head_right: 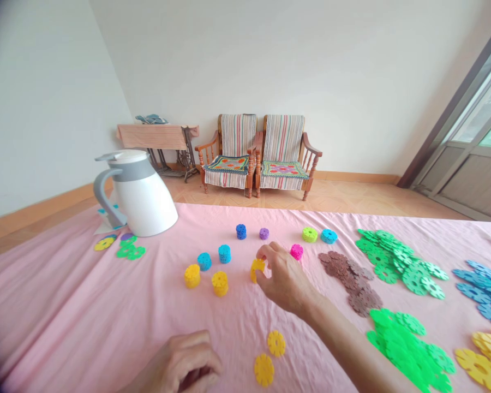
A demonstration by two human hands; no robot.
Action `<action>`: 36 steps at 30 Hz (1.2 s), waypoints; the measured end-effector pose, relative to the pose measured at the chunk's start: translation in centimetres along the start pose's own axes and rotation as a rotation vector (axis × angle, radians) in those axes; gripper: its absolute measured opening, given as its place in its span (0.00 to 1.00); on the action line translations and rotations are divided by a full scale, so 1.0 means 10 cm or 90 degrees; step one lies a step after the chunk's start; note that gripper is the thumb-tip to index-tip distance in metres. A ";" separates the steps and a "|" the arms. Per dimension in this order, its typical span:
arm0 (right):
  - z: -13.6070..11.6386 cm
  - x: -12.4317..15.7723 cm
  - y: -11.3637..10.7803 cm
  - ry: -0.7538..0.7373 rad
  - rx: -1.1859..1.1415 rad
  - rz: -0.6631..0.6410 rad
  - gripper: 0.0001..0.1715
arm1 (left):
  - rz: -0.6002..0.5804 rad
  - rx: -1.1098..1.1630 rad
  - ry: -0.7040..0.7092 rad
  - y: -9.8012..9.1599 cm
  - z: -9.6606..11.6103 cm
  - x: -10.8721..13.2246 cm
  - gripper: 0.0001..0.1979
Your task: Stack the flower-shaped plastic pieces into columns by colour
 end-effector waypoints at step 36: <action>-0.12 0.89 0.13 0.131 -0.019 -0.221 0.10 | 0.028 -0.026 0.009 -0.05 0.03 -0.01 0.09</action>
Point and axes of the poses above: each hand's wrist, its own x-axis away from the middle knuckle, its own y-axis out of the palm, z = x × y, the point moved 9 cm from there along -x, towards the middle knuckle, and after that the axes turned 14 degrees about -x, right-handed, at the moved point
